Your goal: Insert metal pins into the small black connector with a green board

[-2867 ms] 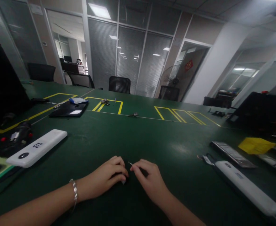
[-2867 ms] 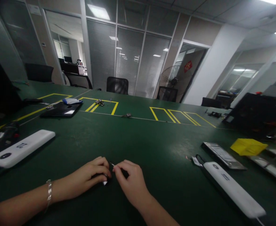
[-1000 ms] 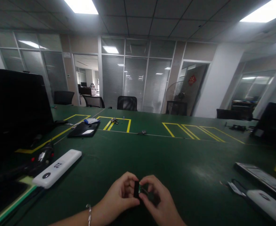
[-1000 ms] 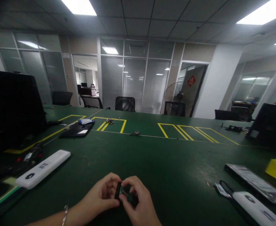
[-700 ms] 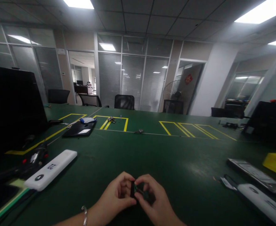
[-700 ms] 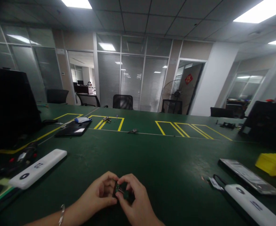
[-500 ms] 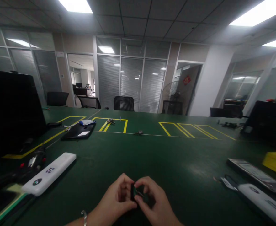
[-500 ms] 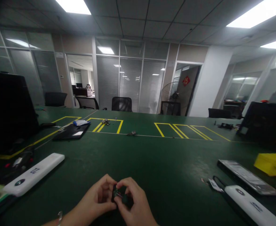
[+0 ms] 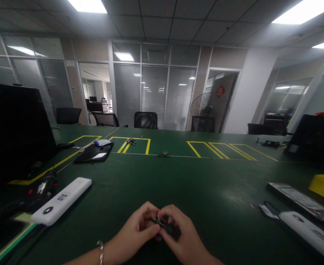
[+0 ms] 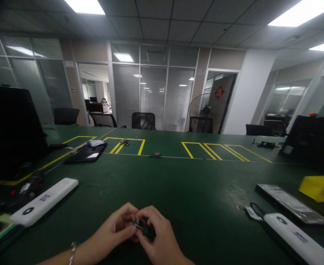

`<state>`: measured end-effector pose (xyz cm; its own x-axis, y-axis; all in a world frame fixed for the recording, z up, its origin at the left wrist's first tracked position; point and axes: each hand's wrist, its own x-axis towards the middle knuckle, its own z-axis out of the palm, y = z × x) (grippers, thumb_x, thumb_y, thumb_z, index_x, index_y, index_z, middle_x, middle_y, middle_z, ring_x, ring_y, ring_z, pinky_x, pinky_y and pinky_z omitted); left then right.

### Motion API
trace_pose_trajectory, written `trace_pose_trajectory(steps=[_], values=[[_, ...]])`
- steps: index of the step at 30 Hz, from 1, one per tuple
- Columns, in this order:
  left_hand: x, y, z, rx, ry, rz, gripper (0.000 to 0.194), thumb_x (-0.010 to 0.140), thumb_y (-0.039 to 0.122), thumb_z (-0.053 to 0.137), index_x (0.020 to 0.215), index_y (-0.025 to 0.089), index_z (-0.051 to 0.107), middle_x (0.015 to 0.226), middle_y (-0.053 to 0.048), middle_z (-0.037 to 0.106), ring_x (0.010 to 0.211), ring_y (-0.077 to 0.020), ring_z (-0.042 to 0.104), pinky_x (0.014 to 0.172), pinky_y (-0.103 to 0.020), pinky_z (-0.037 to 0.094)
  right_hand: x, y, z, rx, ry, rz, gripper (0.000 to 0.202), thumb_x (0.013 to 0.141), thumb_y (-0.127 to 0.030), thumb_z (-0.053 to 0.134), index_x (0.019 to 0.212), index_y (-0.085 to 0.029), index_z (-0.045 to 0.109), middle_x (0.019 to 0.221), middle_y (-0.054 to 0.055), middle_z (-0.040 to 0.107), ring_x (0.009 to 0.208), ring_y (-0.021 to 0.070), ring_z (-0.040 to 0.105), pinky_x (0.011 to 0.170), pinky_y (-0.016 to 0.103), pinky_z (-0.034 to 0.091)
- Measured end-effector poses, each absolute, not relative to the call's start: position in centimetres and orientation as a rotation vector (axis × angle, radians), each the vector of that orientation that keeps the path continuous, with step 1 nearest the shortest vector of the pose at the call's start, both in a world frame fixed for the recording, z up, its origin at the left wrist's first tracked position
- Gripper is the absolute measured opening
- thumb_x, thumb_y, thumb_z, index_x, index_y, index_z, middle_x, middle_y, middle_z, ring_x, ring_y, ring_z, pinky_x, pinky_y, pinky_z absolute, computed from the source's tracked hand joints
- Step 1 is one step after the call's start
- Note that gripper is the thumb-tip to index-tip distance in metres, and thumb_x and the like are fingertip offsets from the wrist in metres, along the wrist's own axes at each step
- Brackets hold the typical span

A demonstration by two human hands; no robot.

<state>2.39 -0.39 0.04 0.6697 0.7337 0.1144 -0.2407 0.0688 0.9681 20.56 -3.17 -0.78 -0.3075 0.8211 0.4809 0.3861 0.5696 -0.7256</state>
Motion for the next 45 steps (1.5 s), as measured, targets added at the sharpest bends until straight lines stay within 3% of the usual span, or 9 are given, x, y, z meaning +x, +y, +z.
trace_pose_trajectory(steps=[7,17,28,35,41,45], values=[[2.4,-0.2,-0.2,1.339,0.499,0.767,0.022,0.084,0.029,0.069,0.097,0.016,0.056,0.097,-0.007,0.065,0.080,-0.0156,0.061,0.072,-0.030,0.045,20.4,-3.2,-0.4,-0.959,-1.948,0.636,0.022,0.079,-0.011,0.063,0.097,-0.023,0.060,0.092,0.001,0.063,0.078,0.0151,0.057,0.068,0.024,0.043],[2.3,-0.3,-0.3,1.362,0.500,0.817,0.027,0.084,0.035,0.067,0.099,0.016,0.055,0.089,-0.006,0.064,0.078,-0.0170,0.061,0.071,-0.032,0.044,21.3,-3.1,-0.2,-0.993,-1.807,0.646,0.025,0.084,-0.015,0.060,0.107,-0.022,0.062,0.105,0.006,0.065,0.098,0.0197,0.061,0.082,0.030,0.047],[2.0,-0.2,-0.2,1.390,0.608,0.825,0.025,0.081,0.029,0.067,0.100,0.017,0.055,0.092,-0.007,0.064,0.077,-0.0175,0.062,0.069,-0.031,0.044,21.4,-2.8,-0.1,-1.111,-1.783,0.599,0.007,0.085,-0.022,0.060,0.090,-0.019,0.064,0.087,0.004,0.065,0.082,0.0189,0.062,0.073,0.028,0.047],[1.5,0.5,-0.5,1.452,0.694,0.791,0.027,0.084,0.028,0.062,0.108,0.016,0.061,0.089,-0.006,0.065,0.071,-0.0153,0.058,0.066,-0.029,0.044,21.5,-3.0,0.5,-1.137,-1.915,0.652,0.023,0.096,-0.032,0.047,0.088,-0.021,0.066,0.083,0.002,0.067,0.077,0.0169,0.063,0.070,0.026,0.045],[1.0,0.6,0.3,1.597,0.750,0.798,0.030,0.089,0.030,0.055,0.113,0.019,0.068,0.099,-0.006,0.060,0.073,-0.0153,0.055,0.070,-0.030,0.044,21.6,-2.9,0.2,-1.309,-2.113,0.378,0.032,0.097,-0.031,0.043,0.075,-0.021,0.064,0.070,0.001,0.065,0.068,0.0165,0.059,0.063,0.027,0.040],[1.0,0.5,0.2,1.584,0.781,0.779,0.028,0.088,0.033,0.057,0.107,0.019,0.071,0.082,-0.003,0.061,0.071,-0.0156,0.054,0.067,-0.028,0.042,21.5,-2.7,-0.2,-1.324,-2.170,0.294,0.031,0.096,-0.031,0.045,0.076,-0.023,0.067,0.069,0.001,0.065,0.067,0.0168,0.058,0.063,0.027,0.039]])
